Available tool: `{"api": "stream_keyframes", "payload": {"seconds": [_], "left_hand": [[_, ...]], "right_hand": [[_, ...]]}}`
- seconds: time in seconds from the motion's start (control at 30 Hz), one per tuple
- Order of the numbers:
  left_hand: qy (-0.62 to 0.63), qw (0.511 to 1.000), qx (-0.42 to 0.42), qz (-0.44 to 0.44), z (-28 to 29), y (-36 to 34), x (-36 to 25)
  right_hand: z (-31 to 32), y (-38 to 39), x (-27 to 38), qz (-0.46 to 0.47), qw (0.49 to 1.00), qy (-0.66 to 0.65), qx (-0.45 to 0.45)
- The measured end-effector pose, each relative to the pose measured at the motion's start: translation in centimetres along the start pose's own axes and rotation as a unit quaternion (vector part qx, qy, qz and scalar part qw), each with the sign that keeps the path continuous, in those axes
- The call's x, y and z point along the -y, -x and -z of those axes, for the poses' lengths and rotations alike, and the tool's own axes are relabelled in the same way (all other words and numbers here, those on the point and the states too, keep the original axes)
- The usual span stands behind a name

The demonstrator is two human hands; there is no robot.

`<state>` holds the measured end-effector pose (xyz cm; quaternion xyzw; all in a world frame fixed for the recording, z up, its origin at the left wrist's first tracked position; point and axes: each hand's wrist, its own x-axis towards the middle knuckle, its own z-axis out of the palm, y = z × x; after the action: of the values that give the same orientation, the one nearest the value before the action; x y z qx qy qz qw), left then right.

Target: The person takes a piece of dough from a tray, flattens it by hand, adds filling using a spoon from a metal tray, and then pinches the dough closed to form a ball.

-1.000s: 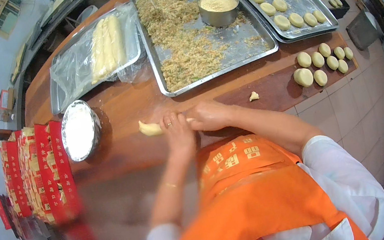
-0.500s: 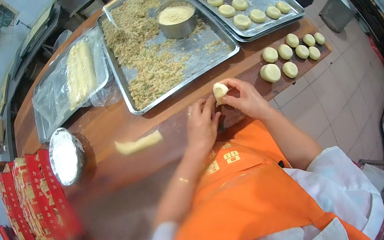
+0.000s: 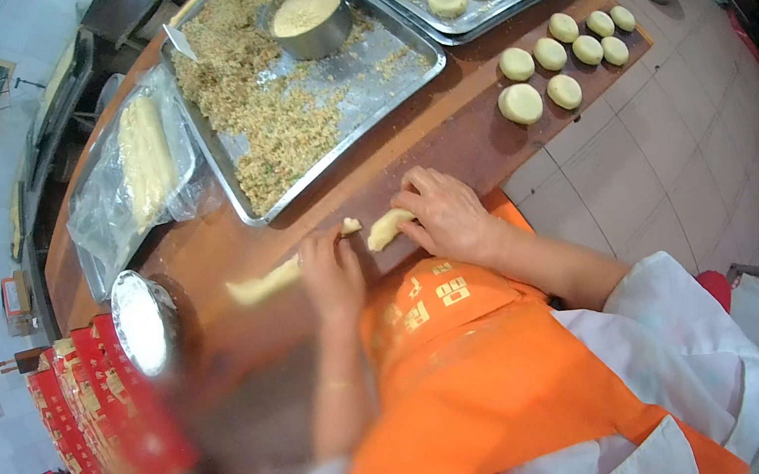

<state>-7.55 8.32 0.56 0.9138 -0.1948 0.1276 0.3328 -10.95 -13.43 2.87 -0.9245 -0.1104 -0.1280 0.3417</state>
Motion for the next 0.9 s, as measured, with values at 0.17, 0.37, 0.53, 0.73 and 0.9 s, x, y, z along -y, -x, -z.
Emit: {"api": "stream_keyframes", "payload": {"seconds": [0.17,0.37,0.53,0.73,0.9], "left_hand": [[0.006,1.0,0.007,-0.006,-1.3,-1.1,-1.3],[0.083,0.988,-0.025,0.128,-0.2,-2.9,-2.1],[0.041,0.998,-0.028,-0.024,-0.8,-0.5,-2.4],[0.024,0.998,0.026,-0.06,-0.8,0.3,-2.2],[0.227,0.952,0.12,0.168,-2.1,-6.7,-3.2]], "right_hand": [[0.7,-0.3,-0.3,0.005,0.999,-0.019,0.041],[-1.4,-1.1,0.1,0.017,0.997,-0.042,0.062],[-1.9,-1.2,0.9,0.026,0.998,-0.033,0.052],[1.3,-0.3,-0.4,-0.015,0.998,-0.066,-0.002],[4.0,-1.5,0.1,-0.039,0.982,-0.166,-0.08]]}}
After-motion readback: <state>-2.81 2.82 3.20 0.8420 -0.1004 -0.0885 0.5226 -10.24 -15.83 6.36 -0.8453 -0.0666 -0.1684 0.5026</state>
